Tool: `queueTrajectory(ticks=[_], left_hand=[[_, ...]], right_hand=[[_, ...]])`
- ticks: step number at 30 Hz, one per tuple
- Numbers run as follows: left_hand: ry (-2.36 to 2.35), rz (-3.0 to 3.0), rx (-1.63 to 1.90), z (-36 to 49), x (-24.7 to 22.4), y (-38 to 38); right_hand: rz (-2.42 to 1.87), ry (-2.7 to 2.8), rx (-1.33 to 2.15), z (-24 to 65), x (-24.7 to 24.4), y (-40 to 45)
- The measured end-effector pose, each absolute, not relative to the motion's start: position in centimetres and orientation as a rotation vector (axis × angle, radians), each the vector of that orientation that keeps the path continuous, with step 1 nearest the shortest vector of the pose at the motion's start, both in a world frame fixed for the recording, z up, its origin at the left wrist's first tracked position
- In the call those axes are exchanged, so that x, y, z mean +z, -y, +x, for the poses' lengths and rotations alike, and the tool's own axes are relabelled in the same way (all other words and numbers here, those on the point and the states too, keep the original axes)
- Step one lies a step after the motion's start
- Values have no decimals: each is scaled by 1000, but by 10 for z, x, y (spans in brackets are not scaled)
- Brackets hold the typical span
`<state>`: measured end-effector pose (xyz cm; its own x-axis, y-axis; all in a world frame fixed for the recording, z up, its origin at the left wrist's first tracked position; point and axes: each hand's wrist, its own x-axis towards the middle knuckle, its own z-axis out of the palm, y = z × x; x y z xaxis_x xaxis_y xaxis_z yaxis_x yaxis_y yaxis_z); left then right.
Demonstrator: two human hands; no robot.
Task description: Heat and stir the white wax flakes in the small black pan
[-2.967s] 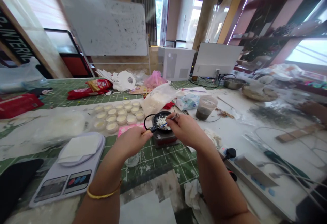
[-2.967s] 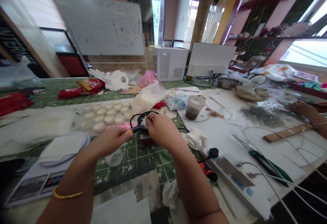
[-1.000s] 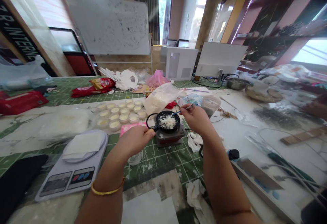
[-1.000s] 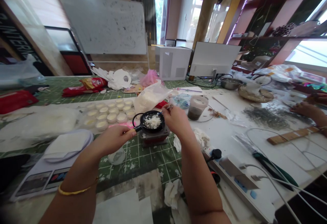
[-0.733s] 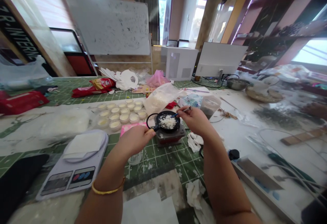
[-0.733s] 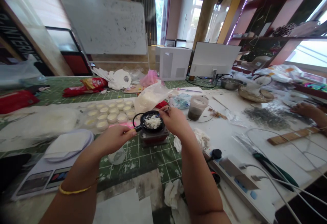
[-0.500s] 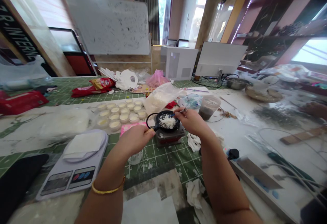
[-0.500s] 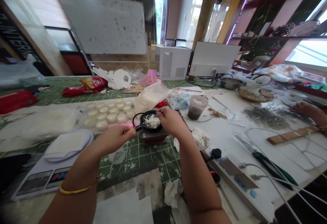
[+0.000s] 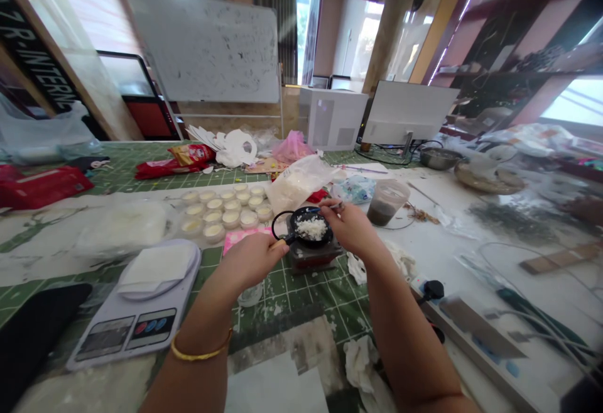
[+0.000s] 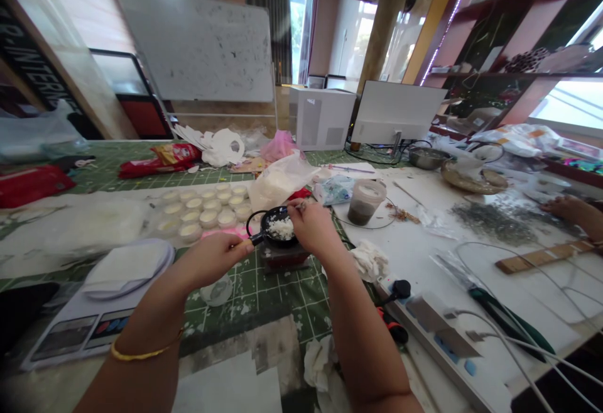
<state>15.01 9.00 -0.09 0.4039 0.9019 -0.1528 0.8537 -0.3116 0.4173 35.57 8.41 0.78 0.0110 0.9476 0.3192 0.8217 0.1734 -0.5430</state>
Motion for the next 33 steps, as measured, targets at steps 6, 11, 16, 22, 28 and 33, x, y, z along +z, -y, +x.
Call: queueTrajectory(ticks=[6,11,16,22,28,33], left_hand=[[-1525,2226,109,152,1,-89],[-1530,2211,88,151,1,-89],[-1521,2215,106,151,0,-90],[-1526,2217,109,152,0,-90],[-1535,2223,119,152,2,-88],[-1529,2239,116,152,3,-87]], right_hand=[[-1529,1945,418,355,19,-70],[-1626,1948,375,360,26,-66],[-1783,1783,253,369,25,-73],[-1876,1836,186,369,24,-69],[-1735,1828,351,365,22,-70],[-1794,1731,268,373,19,-78]])
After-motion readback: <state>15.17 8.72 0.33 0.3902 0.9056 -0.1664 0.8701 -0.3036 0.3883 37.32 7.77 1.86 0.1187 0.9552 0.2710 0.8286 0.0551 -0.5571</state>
